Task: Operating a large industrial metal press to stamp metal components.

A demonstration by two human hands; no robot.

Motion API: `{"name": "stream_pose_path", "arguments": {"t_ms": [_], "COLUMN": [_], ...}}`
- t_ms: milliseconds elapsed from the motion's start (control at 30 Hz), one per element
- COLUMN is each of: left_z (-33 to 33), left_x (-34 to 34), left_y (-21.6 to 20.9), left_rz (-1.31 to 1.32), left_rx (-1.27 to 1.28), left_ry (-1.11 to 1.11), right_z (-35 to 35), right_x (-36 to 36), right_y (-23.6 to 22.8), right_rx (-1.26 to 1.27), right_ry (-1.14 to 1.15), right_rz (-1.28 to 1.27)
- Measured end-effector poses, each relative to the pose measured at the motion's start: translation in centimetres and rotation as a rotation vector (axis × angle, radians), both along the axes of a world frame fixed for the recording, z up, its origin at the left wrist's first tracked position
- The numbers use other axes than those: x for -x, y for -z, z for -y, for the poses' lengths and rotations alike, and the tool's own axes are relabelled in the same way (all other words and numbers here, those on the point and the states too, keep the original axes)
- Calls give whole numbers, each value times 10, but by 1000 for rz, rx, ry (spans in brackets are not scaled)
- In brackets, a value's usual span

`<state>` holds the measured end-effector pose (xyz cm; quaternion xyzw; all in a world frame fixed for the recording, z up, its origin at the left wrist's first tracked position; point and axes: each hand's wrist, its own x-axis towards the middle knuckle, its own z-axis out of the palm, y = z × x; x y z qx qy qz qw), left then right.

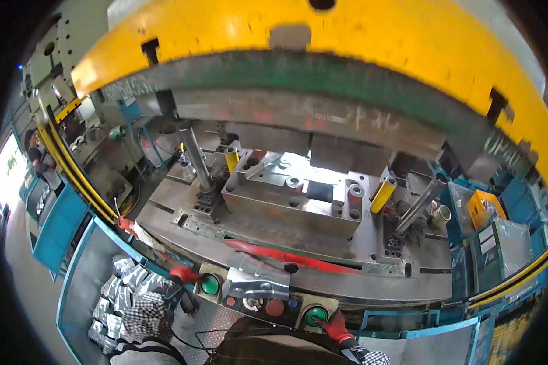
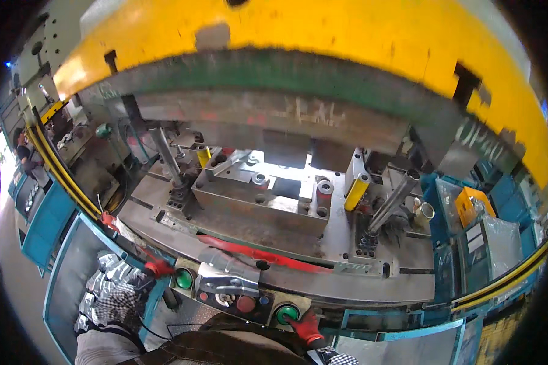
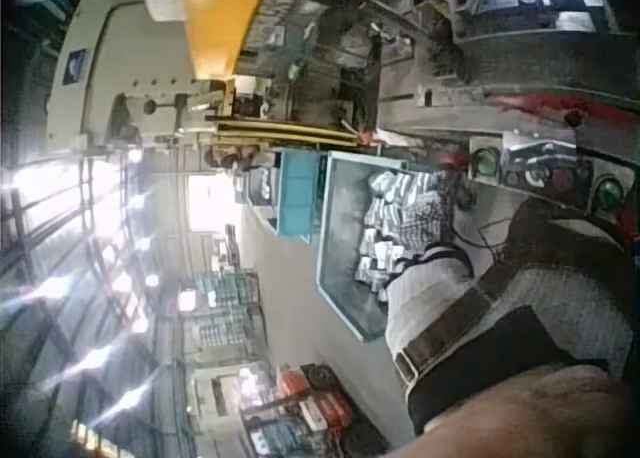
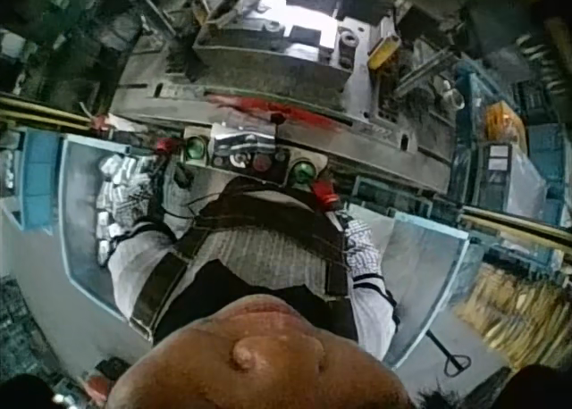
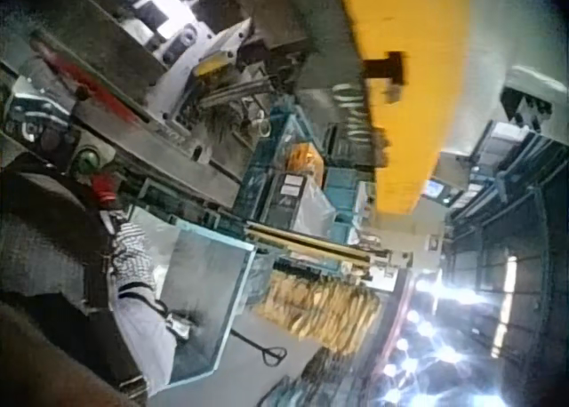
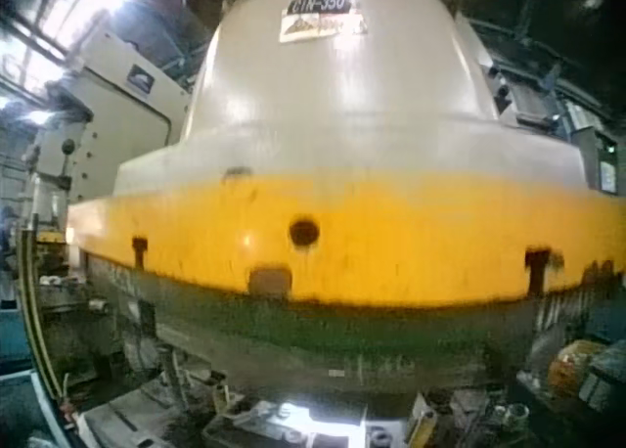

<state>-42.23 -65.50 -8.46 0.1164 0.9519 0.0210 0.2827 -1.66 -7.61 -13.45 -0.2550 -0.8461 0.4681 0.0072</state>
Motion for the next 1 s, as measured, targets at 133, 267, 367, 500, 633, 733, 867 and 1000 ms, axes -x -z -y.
{"name": "stream_pose_path", "arguments": {"t_ms": [133, 267, 367, 500, 633, 733, 867, 1000], "left_z": [-172, -353, -465, -573, -636, -626, -596, -559], "left_x": [70, 63, 105, 180, 194, 201, 195, 135], "left_y": [-206, -393, -387, -330, -313, -307, -317, -370], "left_rz": [62, 47, -308, -131, 115, 236, -50, -398], "left_rx": [-485, -858, -1019, -537, -147, -265, -460, -998], "left_ry": [423, 895, 1126, 1181, 1064, 1058, 1151, 1275], "right_z": [-12, -23, -11, 6, 32, 35, -1, -37], "right_x": [-11, -27, -40, -80, -177, -225, -225, -174], "right_y": [6, 59, 43, 1, 43, 71, 57, -11], "right_rx": [146, 378, 484, 598, 616, 628, 611, 490], "right_ry": [47, 140, 274, 560, 856, 885, 779, 782], "right_rz": [-60, -158, -152, -42, -192, -83, -168, -68]}}
